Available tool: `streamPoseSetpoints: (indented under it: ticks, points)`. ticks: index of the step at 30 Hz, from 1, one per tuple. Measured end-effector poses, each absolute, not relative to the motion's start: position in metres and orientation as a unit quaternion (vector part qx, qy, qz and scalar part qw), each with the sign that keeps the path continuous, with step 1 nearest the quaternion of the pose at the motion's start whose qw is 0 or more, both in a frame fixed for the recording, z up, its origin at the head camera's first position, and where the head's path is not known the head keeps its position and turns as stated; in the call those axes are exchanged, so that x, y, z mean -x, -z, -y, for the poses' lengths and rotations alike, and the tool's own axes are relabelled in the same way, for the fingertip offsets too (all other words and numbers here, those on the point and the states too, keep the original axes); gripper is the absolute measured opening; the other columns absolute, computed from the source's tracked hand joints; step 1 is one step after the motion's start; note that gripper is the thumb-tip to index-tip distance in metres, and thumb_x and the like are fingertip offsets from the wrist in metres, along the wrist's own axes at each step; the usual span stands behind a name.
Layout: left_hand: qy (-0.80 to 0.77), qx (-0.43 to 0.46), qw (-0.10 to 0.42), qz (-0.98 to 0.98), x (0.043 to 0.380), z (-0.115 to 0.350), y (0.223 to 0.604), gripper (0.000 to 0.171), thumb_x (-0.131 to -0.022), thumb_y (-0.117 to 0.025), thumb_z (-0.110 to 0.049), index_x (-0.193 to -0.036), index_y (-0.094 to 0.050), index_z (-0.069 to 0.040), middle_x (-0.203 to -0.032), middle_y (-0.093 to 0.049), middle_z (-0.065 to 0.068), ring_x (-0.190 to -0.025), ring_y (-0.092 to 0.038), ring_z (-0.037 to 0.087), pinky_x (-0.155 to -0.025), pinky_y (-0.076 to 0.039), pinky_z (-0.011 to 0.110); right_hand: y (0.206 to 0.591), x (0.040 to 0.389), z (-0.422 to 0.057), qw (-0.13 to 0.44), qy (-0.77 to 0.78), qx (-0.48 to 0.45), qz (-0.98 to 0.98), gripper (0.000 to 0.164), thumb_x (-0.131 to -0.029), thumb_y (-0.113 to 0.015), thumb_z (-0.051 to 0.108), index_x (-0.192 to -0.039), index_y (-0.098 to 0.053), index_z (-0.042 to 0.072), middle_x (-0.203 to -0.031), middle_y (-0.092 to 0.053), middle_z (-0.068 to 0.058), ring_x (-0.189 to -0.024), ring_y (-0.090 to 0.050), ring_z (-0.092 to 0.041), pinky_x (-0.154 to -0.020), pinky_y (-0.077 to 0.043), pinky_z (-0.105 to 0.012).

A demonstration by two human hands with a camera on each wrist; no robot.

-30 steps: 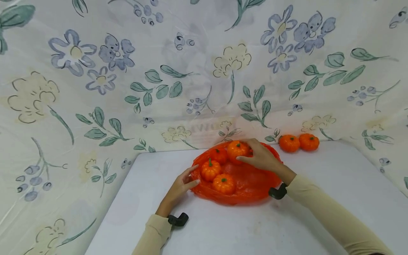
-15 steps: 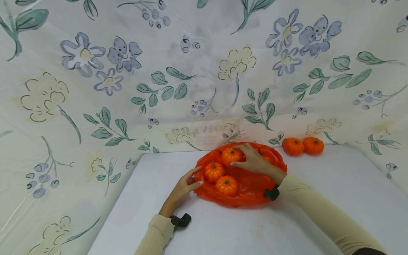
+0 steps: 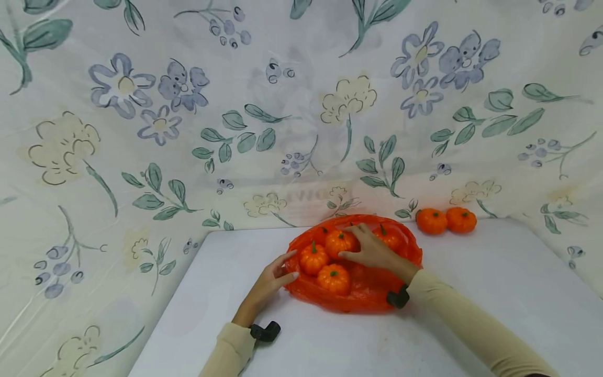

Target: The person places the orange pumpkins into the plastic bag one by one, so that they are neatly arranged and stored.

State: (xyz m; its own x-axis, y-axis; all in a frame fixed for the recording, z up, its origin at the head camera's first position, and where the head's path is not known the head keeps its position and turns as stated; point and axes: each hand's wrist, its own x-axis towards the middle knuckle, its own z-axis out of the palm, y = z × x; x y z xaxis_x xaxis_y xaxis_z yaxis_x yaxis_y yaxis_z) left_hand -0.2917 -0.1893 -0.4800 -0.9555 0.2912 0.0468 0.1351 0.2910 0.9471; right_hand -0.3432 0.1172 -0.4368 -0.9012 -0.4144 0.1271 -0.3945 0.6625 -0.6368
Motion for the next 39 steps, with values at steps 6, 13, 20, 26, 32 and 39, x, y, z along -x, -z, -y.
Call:
streamPoseSetpoints:
  ticks: [6,13,20,26,32,39]
  points:
    - [-0.577,-0.140,0.068,-0.802,0.293,0.188,0.481,0.061,-0.094,-0.065,-0.027,-0.151,-0.044,-0.022,-0.155,-0.042,0.009,-0.118,-0.054,0.026,-0.101,-0.050,0.037,0.442,0.341,-0.120,0.017,0.342,0.223,-0.913,0.069,-0.087,-0.076,0.042,-0.143,-0.047,0.015,-0.130,-0.044,-0.011,-0.122,-0.050,-0.033,-0.100,-0.051,-0.055]
    - [-0.576,-0.142,0.071,-0.802,0.294,0.189,0.481,0.060,-0.095,-0.064,-0.025,-0.151,-0.044,-0.020,-0.160,-0.037,0.010,-0.122,-0.053,0.029,-0.106,-0.047,0.041,0.448,0.338,-0.121,0.019,0.328,0.226,-0.917,0.069,-0.087,-0.077,0.041,-0.142,-0.047,0.013,-0.132,-0.045,-0.012,-0.123,-0.051,-0.033,-0.100,-0.051,-0.054]
    - [-0.582,-0.139,0.064,-0.799,0.295,0.190,0.481,0.059,-0.095,-0.065,-0.026,-0.150,-0.045,-0.021,-0.161,-0.036,0.009,-0.130,-0.051,0.030,-0.112,-0.042,0.049,0.454,0.341,-0.122,0.005,0.320,0.238,-0.917,0.068,-0.086,-0.077,0.038,-0.142,-0.046,0.014,-0.128,-0.045,-0.012,-0.120,-0.053,-0.033,-0.099,-0.052,-0.054]
    - [-0.578,-0.141,0.071,-0.801,0.293,0.191,0.482,0.061,-0.095,-0.064,-0.026,-0.151,-0.043,-0.021,-0.160,-0.037,0.008,-0.121,-0.053,0.027,-0.109,-0.046,0.045,0.456,0.337,-0.122,0.010,0.315,0.242,-0.917,0.068,-0.086,-0.079,0.035,-0.142,-0.046,0.014,-0.126,-0.044,-0.012,-0.119,-0.052,-0.033,-0.096,-0.054,-0.053]
    - [-0.578,-0.143,0.070,-0.800,0.293,0.191,0.481,0.061,-0.095,-0.064,-0.026,-0.151,-0.044,-0.020,-0.158,-0.040,0.010,-0.118,-0.055,0.025,-0.104,-0.049,0.036,0.458,0.335,-0.122,0.012,0.309,0.242,-0.920,0.067,-0.086,-0.079,0.034,-0.143,-0.048,0.016,-0.120,-0.042,-0.009,-0.113,-0.053,-0.030,-0.095,-0.056,-0.048]
    - [-0.581,-0.145,0.069,-0.798,0.292,0.190,0.481,0.061,-0.095,-0.063,-0.023,-0.152,-0.043,-0.017,-0.157,-0.041,0.012,-0.112,-0.054,0.025,-0.095,-0.049,0.029,0.460,0.335,-0.123,0.016,0.305,0.243,-0.921,0.067,-0.085,-0.079,0.035,-0.143,-0.050,0.017,-0.120,-0.043,-0.008,-0.114,-0.053,-0.028,-0.096,-0.055,-0.047]
